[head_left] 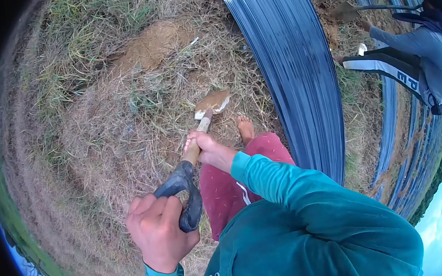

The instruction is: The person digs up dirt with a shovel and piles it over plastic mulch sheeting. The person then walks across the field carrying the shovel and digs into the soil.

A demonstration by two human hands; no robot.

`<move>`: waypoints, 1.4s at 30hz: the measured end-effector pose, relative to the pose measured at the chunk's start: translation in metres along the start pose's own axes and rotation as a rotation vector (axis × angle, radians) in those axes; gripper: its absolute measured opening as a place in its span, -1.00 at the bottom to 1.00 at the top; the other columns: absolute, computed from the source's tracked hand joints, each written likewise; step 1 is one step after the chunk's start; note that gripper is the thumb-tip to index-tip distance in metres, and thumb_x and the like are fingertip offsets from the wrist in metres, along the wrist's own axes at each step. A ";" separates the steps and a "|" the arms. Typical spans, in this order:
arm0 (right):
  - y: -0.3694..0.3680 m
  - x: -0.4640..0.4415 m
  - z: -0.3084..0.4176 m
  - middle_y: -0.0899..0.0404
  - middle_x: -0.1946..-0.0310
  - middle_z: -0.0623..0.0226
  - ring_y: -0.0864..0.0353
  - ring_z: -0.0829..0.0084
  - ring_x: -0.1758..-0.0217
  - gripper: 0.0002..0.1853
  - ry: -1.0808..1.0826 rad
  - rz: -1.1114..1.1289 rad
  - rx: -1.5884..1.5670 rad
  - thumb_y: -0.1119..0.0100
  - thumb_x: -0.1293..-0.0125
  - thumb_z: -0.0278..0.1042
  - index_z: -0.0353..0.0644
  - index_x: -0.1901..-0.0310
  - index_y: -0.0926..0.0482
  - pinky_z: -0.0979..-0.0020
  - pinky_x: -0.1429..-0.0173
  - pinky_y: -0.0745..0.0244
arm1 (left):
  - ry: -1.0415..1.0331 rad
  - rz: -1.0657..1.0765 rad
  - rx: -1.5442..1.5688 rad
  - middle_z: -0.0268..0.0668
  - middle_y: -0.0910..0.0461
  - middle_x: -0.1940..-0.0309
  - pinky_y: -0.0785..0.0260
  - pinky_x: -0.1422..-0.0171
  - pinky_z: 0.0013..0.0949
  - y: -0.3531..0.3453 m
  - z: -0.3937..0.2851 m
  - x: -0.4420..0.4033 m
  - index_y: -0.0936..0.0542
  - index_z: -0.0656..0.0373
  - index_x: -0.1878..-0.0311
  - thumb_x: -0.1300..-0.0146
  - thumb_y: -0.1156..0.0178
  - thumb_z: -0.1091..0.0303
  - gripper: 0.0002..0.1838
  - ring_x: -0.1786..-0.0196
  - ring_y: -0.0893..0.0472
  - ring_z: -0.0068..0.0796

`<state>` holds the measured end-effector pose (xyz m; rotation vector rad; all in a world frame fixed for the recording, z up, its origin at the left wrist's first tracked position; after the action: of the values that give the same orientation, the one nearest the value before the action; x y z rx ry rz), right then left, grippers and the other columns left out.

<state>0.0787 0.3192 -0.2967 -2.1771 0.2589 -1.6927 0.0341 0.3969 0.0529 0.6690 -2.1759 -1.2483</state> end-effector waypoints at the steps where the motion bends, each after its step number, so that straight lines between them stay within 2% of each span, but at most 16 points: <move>1: 0.008 0.025 -0.001 -0.38 0.47 0.29 -0.44 0.36 0.48 -0.91 0.005 -0.034 0.014 0.00 -0.33 -0.49 -0.19 0.19 -0.31 0.22 0.40 -0.53 | 0.014 0.023 0.024 -0.32 -0.35 0.68 -0.19 0.39 -0.23 -0.012 -0.018 0.014 -0.40 0.09 0.63 0.47 -0.32 0.45 -0.72 0.54 -0.39 -0.25; 4: 0.033 0.072 0.002 -0.35 0.48 0.30 -0.43 0.36 0.49 -0.92 -0.044 -0.143 0.098 0.02 -0.34 -0.49 -0.18 0.18 -0.32 0.22 0.38 -0.52 | 0.063 0.045 0.019 -0.33 -0.34 0.67 -0.17 0.39 -0.23 -0.018 -0.070 0.039 -0.39 0.08 0.66 0.38 -0.35 0.42 -0.73 0.55 -0.37 -0.25; 9: 0.023 0.141 -0.005 -0.34 0.39 0.28 -0.48 0.39 0.39 -0.90 -0.079 -0.094 -0.020 0.05 -0.38 -0.49 -0.22 0.11 -0.31 0.21 0.33 -0.58 | 0.109 -0.163 -0.093 -0.24 -0.25 0.67 -0.04 0.42 -0.23 0.019 -0.136 0.038 -0.36 0.18 0.63 0.27 -0.26 0.21 -0.69 0.57 -0.32 -0.18; 12: 0.019 0.184 -0.007 -0.33 0.37 0.26 -0.49 0.37 0.38 -0.84 -0.098 -0.067 -0.052 0.05 -0.39 -0.48 -0.24 0.06 -0.27 0.17 0.29 -0.60 | 0.018 -0.137 -0.117 -0.24 -0.23 0.67 -0.01 0.42 -0.25 0.034 -0.160 0.038 -0.33 0.20 0.62 0.25 -0.27 0.18 -0.65 0.58 -0.29 -0.22; 14: 0.004 0.222 -0.002 -0.35 0.33 0.25 -0.49 0.34 0.33 -0.82 -0.136 -0.012 -0.021 0.04 -0.42 -0.46 -0.23 0.02 -0.25 0.14 0.19 -0.61 | -0.111 0.178 -0.085 -0.19 -0.51 0.55 -0.51 0.32 -0.13 0.071 -0.172 0.035 -0.47 0.23 0.45 -0.21 -0.25 0.21 -0.70 0.51 -0.52 -0.29; 15: 0.004 0.233 -0.005 -0.36 0.31 0.24 -0.49 0.33 0.31 -0.81 -0.157 0.010 -0.017 0.03 -0.44 -0.45 -0.22 0.00 -0.25 0.12 0.15 -0.61 | -0.101 0.181 -0.061 -0.23 -0.46 0.58 -0.52 0.30 -0.18 0.079 -0.179 0.035 -0.46 0.20 0.45 -0.21 -0.17 0.32 -0.81 0.52 -0.51 -0.28; 16: 0.007 0.228 -0.006 -0.37 0.30 0.23 -0.50 0.31 0.29 -0.79 -0.142 0.021 -0.028 0.03 -0.45 -0.41 -0.23 -0.01 -0.25 0.11 0.12 -0.62 | 0.038 -0.058 -0.254 -0.23 -0.19 0.68 0.00 0.42 -0.28 0.072 -0.175 0.059 -0.32 0.23 0.60 0.22 -0.27 0.15 -0.62 0.57 -0.29 -0.22; 19: 0.033 0.165 0.014 -0.42 0.22 0.17 -0.54 0.27 0.24 -0.71 -0.135 -0.031 -0.058 0.03 -0.48 -0.23 -0.24 -0.06 -0.26 0.07 0.06 -0.62 | 0.026 -0.216 -0.276 -0.25 -0.24 0.69 -0.08 0.43 -0.22 -0.030 -0.156 0.028 -0.37 0.16 0.59 0.22 -0.29 0.28 -0.72 0.56 -0.35 -0.17; 20: 0.063 0.137 0.018 -0.44 0.19 0.14 -0.55 0.25 0.22 -0.66 -0.169 -0.129 -0.102 0.04 -0.49 -0.15 -0.24 -0.08 -0.27 0.06 0.04 -0.62 | -0.010 -0.149 -0.263 -0.27 -0.28 0.68 -0.12 0.42 -0.21 -0.061 -0.149 0.045 -0.38 0.13 0.59 0.27 -0.29 0.32 -0.75 0.55 -0.38 -0.18; 22: 0.123 0.120 0.002 -0.48 0.17 0.10 -0.58 0.21 0.20 -0.62 -0.120 0.023 0.132 0.07 -0.49 -0.08 -0.22 -0.10 -0.28 0.03 0.06 -0.61 | -0.016 -0.007 -0.168 -0.32 -0.37 0.65 -0.22 0.38 -0.19 -0.098 -0.139 0.078 -0.40 0.06 0.61 0.42 -0.30 0.39 -0.74 0.52 -0.44 -0.22; 26: 0.168 0.149 -0.035 -0.53 0.19 0.08 -0.62 0.16 0.18 -0.63 -0.135 0.118 0.280 0.10 -0.50 -0.08 -0.19 -0.13 -0.29 0.01 0.01 -0.58 | 0.006 -0.017 -0.118 -0.27 -0.36 0.65 -0.21 0.38 -0.15 -0.124 -0.159 0.144 -0.40 0.09 0.59 0.30 -0.29 0.44 -0.77 0.52 -0.45 -0.17; 31: 0.202 0.178 -0.079 -0.60 0.35 0.14 -0.64 0.20 0.23 -0.61 -0.160 0.325 0.272 0.01 -0.40 -0.04 -0.30 0.18 -0.49 0.12 0.04 -0.58 | -0.079 -0.096 -0.154 -0.26 -0.45 0.61 -0.27 0.36 -0.17 -0.164 -0.169 0.216 -0.42 0.12 0.57 0.31 -0.29 0.43 -0.78 0.49 -0.49 -0.18; 35: 0.204 0.200 -0.108 -0.60 0.42 0.16 -0.63 0.18 0.38 -0.69 -0.109 0.315 0.265 0.00 -0.37 -0.11 -0.23 0.25 -0.50 0.08 0.14 -0.59 | -0.094 -0.134 -0.203 -0.21 -0.53 0.57 -0.39 0.30 -0.12 -0.183 -0.161 0.249 -0.50 0.11 0.51 0.36 -0.31 0.40 -0.76 0.43 -0.58 -0.14; 38: 0.189 0.204 -0.118 -0.59 0.42 0.17 -0.62 0.17 0.38 -0.69 -0.010 0.220 0.311 -0.02 -0.34 -0.10 -0.23 0.25 -0.49 0.09 0.17 -0.59 | 0.014 -0.078 -0.167 -0.09 -0.59 0.54 -0.39 0.33 -0.06 -0.172 -0.157 0.251 -0.56 0.20 0.50 0.17 -0.34 0.38 -0.83 0.43 -0.60 0.00; 39: 0.189 0.198 -0.119 -0.59 0.42 0.16 -0.61 0.17 0.36 -0.70 -0.008 0.205 0.396 -0.03 -0.31 -0.12 -0.23 0.25 -0.48 0.10 0.17 -0.59 | 0.074 0.042 -0.091 -0.02 -0.61 0.52 -0.41 0.35 -0.05 -0.165 -0.156 0.249 -0.63 0.22 0.46 0.11 -0.46 0.21 -0.71 0.43 -0.61 0.05; 42: 0.178 0.175 -0.129 -0.59 0.40 0.16 -0.60 0.19 0.35 -0.73 0.016 0.192 0.396 -0.02 -0.30 -0.15 -0.23 0.25 -0.47 0.09 0.18 -0.57 | 0.094 0.191 -0.121 0.00 -0.61 0.51 -0.41 0.34 -0.07 -0.154 -0.143 0.244 -0.66 0.22 0.43 0.14 -0.53 0.05 -0.59 0.42 -0.61 0.04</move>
<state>0.0145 0.0704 -0.1836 -1.7899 0.1184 -1.5076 -0.0257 0.0816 0.0281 0.4503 -2.0173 -1.2118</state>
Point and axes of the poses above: each hand's wrist, its own x-axis away from the middle knuckle, its own y-axis out of the back of the hand, z = x × y, the point moved 3 cm from there along -x, towards the middle knuckle
